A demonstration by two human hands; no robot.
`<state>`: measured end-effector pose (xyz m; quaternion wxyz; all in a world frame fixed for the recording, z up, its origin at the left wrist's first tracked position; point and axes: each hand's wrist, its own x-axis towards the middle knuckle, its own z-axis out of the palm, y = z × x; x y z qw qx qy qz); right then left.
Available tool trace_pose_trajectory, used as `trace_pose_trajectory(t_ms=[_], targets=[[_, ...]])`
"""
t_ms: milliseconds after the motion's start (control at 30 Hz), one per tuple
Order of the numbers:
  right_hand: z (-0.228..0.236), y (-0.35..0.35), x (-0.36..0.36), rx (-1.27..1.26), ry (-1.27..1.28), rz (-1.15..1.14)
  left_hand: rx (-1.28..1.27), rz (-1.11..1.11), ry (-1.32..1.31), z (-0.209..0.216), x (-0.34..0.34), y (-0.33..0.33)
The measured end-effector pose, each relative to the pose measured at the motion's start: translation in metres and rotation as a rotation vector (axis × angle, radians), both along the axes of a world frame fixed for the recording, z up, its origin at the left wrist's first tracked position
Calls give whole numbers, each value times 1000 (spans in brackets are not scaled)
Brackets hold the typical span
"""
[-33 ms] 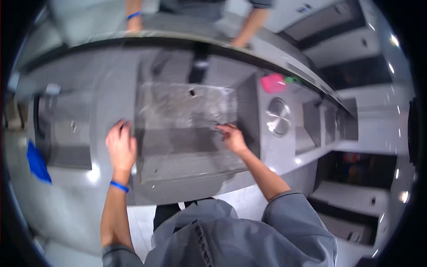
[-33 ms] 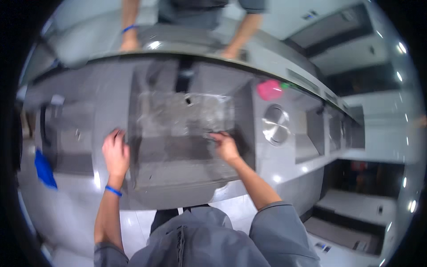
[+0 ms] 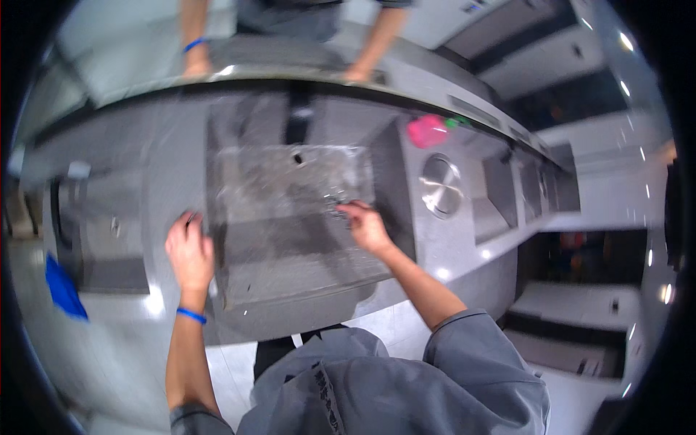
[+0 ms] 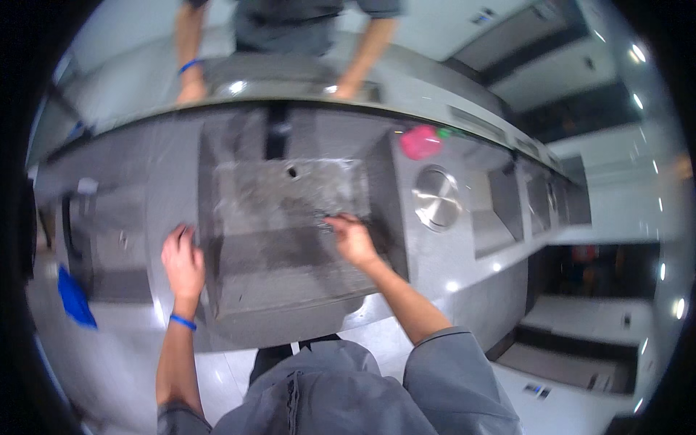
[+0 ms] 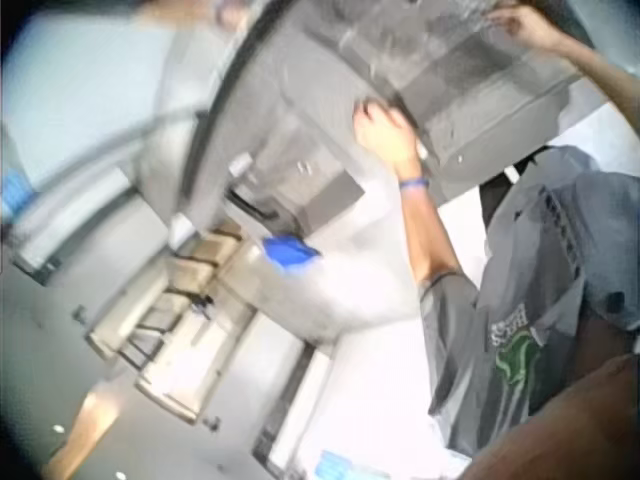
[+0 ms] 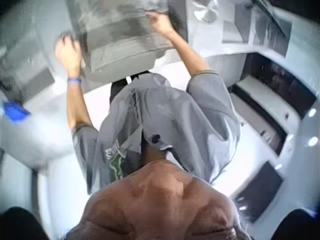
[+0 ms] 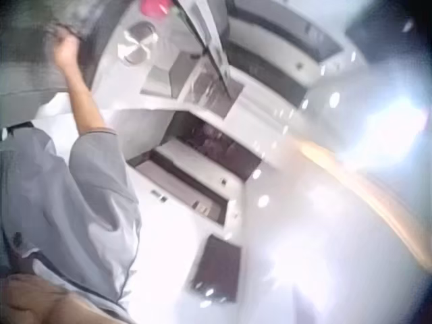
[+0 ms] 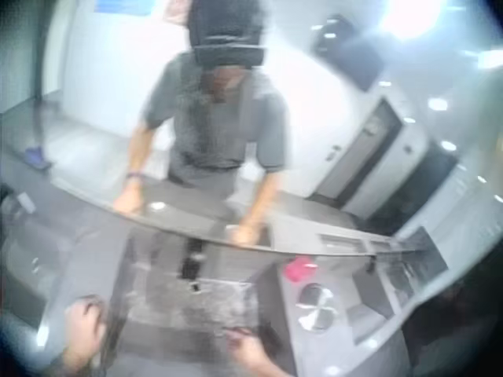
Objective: Cleaning a restroom sink using a steel wool pad and a cloth.
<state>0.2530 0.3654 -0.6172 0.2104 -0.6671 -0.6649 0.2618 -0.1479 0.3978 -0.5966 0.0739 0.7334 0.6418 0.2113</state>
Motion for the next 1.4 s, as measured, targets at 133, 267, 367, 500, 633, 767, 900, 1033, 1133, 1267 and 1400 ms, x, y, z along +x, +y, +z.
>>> trace_pose_trajectory(t_ms=[133, 267, 367, 500, 633, 767, 900, 1033, 1133, 1267, 1400], targets=[[55, -17, -46, 257, 232, -111, 45, 3, 70, 35, -6, -7], [13, -46, -48, 16, 605, -533, 85, -39, 113, 46, -7, -4], [15, -61, -48, 25, 899, -614, 31, -8, 34, 14, 13, -8], [32, -81, -46, -404, 1796, -816, 68, -112, -175, 53, 61, -36], [73, -103, -19, -463, 2120, -659, 139, -193, -330, 77, 126, -103], [124, -123, 75, -267, 2288, -319, -25, -38, -499, 78, 201, -180], [211, -145, 203, 11, 2266, -103, -103, -83, -452, 84, 283, -236], [256, -160, 357, 283, 2049, -298, -175, -179, -524, 105, 367, -270], [261, -171, 443, 437, 1959, -500, -184, -208, -531, 120, 408, -282], [209, -192, 527, 456, 1869, -816, -217, -291, -576, 133, 476, -279], [157, -192, 559, 318, 1818, -1000, -236, -428, -741, 136, 561, -242]])
